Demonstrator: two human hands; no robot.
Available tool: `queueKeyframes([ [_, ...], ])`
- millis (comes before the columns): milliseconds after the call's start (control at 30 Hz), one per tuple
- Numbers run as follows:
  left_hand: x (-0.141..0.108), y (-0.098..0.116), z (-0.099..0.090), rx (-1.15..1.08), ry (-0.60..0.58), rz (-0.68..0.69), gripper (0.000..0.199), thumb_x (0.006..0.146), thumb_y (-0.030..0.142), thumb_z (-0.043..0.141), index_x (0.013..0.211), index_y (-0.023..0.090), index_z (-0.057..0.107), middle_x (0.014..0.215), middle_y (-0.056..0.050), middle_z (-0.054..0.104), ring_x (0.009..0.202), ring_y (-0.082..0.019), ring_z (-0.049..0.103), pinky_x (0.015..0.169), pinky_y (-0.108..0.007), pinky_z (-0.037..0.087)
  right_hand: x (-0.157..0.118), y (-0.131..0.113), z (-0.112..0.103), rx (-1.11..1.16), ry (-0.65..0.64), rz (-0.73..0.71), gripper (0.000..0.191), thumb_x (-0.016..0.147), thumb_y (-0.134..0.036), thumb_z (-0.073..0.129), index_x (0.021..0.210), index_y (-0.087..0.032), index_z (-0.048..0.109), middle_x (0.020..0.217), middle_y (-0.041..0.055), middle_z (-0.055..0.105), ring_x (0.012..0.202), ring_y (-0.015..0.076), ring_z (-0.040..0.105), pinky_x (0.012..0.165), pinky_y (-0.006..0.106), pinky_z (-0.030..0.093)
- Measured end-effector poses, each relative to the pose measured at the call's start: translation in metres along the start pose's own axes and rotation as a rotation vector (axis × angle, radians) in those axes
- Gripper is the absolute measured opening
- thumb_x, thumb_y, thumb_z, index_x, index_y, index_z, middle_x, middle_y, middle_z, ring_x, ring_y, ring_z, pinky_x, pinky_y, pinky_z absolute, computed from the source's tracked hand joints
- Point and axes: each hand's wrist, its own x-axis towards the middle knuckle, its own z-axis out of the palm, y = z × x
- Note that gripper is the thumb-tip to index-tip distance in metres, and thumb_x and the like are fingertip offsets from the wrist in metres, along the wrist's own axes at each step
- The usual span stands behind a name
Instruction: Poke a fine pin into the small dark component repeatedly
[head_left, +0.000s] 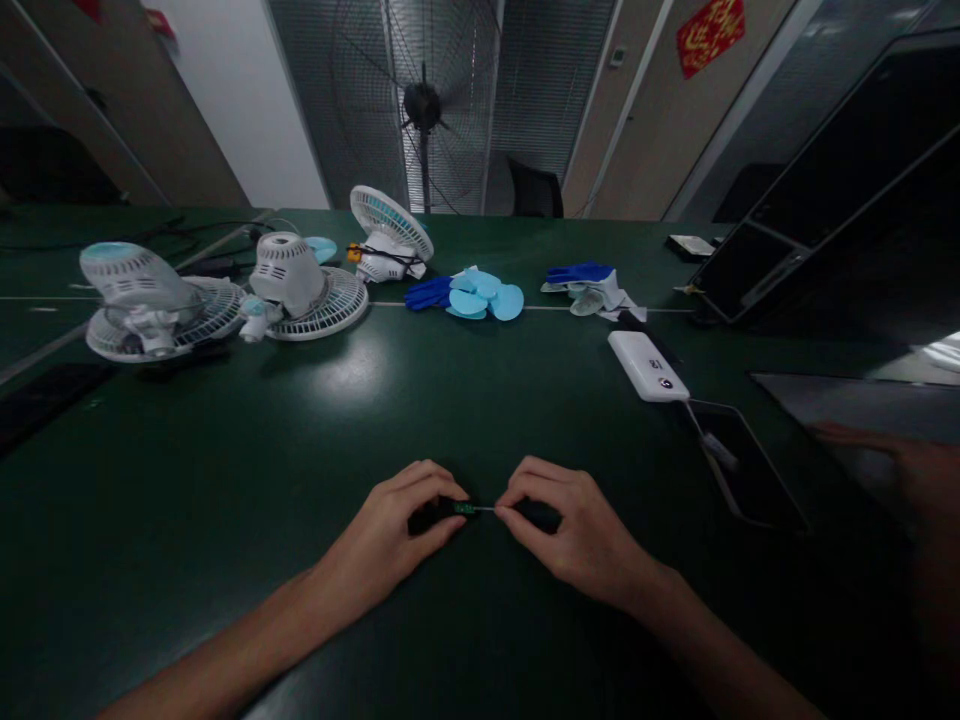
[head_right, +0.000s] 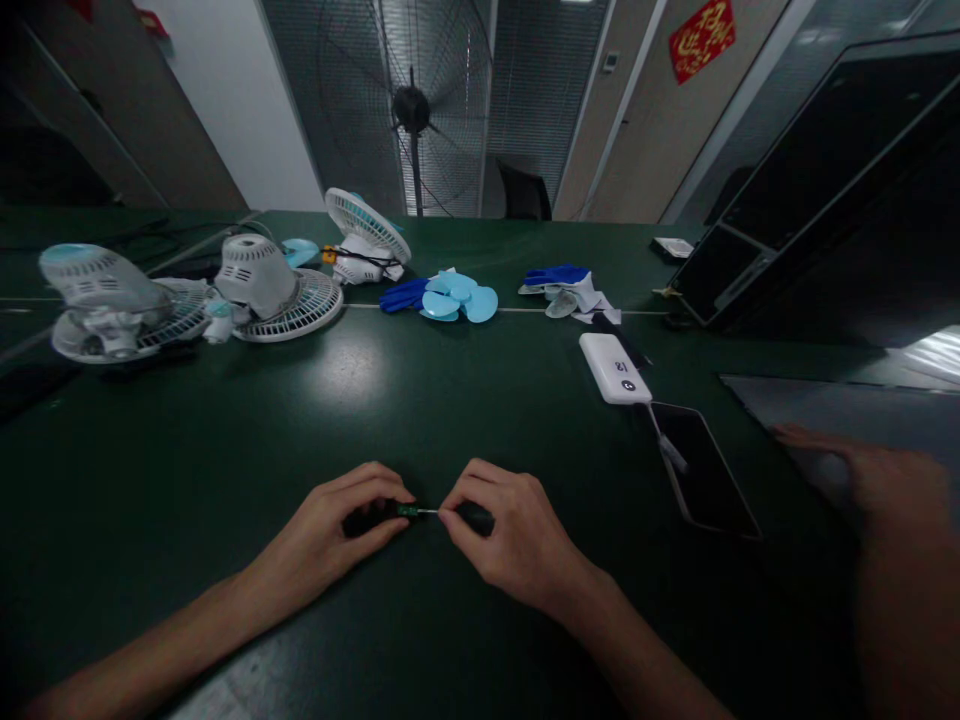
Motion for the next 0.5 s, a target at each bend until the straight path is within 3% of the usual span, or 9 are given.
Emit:
queueKeyframes([
  [333, -0.001, -0.001, 0.001, -0.008, -0.014, 0.003, 0.016, 0.099, 0.025, 0.065, 0.114, 0.027, 0.071, 0.111, -0.002, 0.067, 0.100, -0.016, 0.064, 0.084, -0.030, 0.051, 0.000, 0.000, 0.002, 0.010, -0.006, -0.007, 0.008, 0.097, -0.020, 0.068, 0.093, -0.023, 0.073, 0.095, 0.0006, 0.068, 0.081, 0.0158, 0.066, 0.072, 0.030, 0.048],
  [500, 0.000, -0.002, 0.001, 0.013, -0.022, 0.037, 0.015, 0.098, 0.022, 0.066, 0.112, 0.025, 0.071, 0.112, -0.002, 0.066, 0.106, -0.018, 0.063, 0.091, -0.032, 0.050, 0.007, -0.015, 0.012, 0.255, 0.081, -0.084, 0.007, 0.096, -0.017, 0.069, 0.093, -0.021, 0.073, 0.093, 0.0007, 0.069, 0.085, 0.0153, 0.067, 0.077, 0.028, 0.051],
])
